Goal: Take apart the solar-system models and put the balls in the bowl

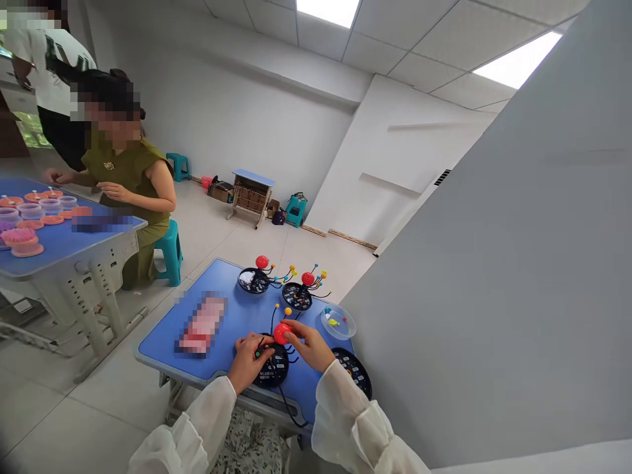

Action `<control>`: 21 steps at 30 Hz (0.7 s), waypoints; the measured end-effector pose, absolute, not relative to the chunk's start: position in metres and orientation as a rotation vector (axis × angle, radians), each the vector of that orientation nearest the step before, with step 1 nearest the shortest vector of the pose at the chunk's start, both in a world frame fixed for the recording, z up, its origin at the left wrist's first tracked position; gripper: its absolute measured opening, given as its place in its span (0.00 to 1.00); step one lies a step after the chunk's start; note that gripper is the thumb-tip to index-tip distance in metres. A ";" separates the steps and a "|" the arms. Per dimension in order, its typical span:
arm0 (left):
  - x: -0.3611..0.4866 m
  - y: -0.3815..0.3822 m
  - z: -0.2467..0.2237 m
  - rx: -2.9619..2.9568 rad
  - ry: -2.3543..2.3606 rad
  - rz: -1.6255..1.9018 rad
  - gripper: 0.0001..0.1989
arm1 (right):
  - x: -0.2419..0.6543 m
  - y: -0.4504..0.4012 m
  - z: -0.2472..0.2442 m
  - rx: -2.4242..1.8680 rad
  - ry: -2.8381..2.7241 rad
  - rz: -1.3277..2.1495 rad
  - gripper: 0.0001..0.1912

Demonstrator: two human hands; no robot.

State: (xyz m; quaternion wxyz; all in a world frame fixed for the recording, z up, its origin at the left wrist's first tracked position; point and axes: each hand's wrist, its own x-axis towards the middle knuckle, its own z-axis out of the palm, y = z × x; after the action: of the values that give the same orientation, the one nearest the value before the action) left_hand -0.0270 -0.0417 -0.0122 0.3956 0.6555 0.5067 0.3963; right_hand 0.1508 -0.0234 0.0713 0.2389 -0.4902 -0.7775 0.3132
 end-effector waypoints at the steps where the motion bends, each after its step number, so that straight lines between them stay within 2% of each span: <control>1: -0.027 -0.042 -0.012 1.664 1.285 1.000 0.11 | 0.151 -0.023 0.071 -1.338 -2.124 0.872 0.36; 14: -0.026 -0.044 -0.013 1.690 1.285 1.055 0.12 | 0.148 -0.031 0.085 -1.212 -2.256 0.701 0.24; 18: -0.027 -0.051 -0.013 1.693 1.282 1.176 0.25 | 0.144 -0.038 0.092 -1.185 -2.175 0.646 0.28; 21: -0.029 -0.060 -0.003 1.812 1.320 1.503 0.30 | 0.139 -0.050 0.098 -1.223 -1.995 0.701 0.26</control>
State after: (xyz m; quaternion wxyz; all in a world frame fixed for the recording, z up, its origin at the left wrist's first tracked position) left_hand -0.0288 -0.0602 -0.0034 0.2195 0.6551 0.4770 0.5432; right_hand 0.1391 -0.0497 0.0983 0.3425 -0.4703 -0.7673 0.2696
